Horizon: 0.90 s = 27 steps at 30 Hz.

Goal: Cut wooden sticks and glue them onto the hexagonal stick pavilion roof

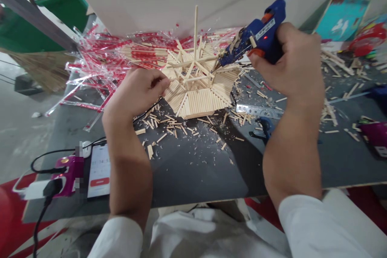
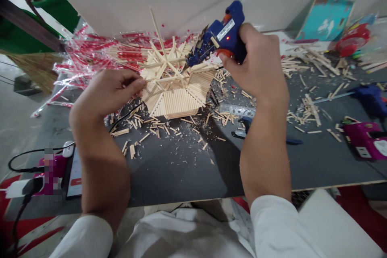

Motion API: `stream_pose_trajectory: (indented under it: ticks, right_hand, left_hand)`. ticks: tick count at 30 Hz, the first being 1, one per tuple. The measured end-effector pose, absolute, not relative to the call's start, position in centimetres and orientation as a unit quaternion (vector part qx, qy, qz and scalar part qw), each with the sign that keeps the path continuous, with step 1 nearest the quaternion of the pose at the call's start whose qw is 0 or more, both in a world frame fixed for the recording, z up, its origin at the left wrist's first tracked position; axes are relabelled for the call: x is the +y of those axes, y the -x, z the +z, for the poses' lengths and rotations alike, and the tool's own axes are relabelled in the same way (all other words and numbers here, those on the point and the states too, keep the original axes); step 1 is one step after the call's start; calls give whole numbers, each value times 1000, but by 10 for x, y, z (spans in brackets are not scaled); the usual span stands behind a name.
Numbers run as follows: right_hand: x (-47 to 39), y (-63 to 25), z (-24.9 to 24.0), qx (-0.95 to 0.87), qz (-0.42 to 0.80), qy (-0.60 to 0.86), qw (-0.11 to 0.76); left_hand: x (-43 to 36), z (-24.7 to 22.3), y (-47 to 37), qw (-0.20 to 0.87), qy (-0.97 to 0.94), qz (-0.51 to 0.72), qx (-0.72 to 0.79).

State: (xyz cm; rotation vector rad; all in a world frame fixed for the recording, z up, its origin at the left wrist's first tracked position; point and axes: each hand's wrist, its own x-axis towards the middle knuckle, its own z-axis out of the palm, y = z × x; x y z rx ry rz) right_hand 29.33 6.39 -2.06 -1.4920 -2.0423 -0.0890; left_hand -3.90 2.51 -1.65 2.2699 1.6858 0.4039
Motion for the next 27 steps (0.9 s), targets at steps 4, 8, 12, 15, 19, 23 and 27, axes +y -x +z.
stream_pose_trajectory:
  ticks: [4,8,12,15,19,23,27]
  right_hand:
    - [61,-293,-17,-764,-32,578,285]
    - [56,-293,-14,-767,-43,588,254]
    - [54,-296,-13,-763,-29,598,245]
    - [53,-304,-12,-754,-26,607,249]
    - [52,-325,-14,-732,-14,627,267]
    - [58,-352,-26,-689,1,681,247]
    - [75,-373,-52,-655,26,741,145]
  left_hand:
    - [25,-16,39,134,-788,139,584]
    - [25,-17,40,140,-791,147,577]
    - [25,-18,42,131,-797,150,570]
    - [25,-16,42,138,-796,147,570]
    - [19,-11,46,153,-794,159,567]
    - [7,0,47,211,-804,145,537]
    - [-4,11,44,281,-817,126,487]
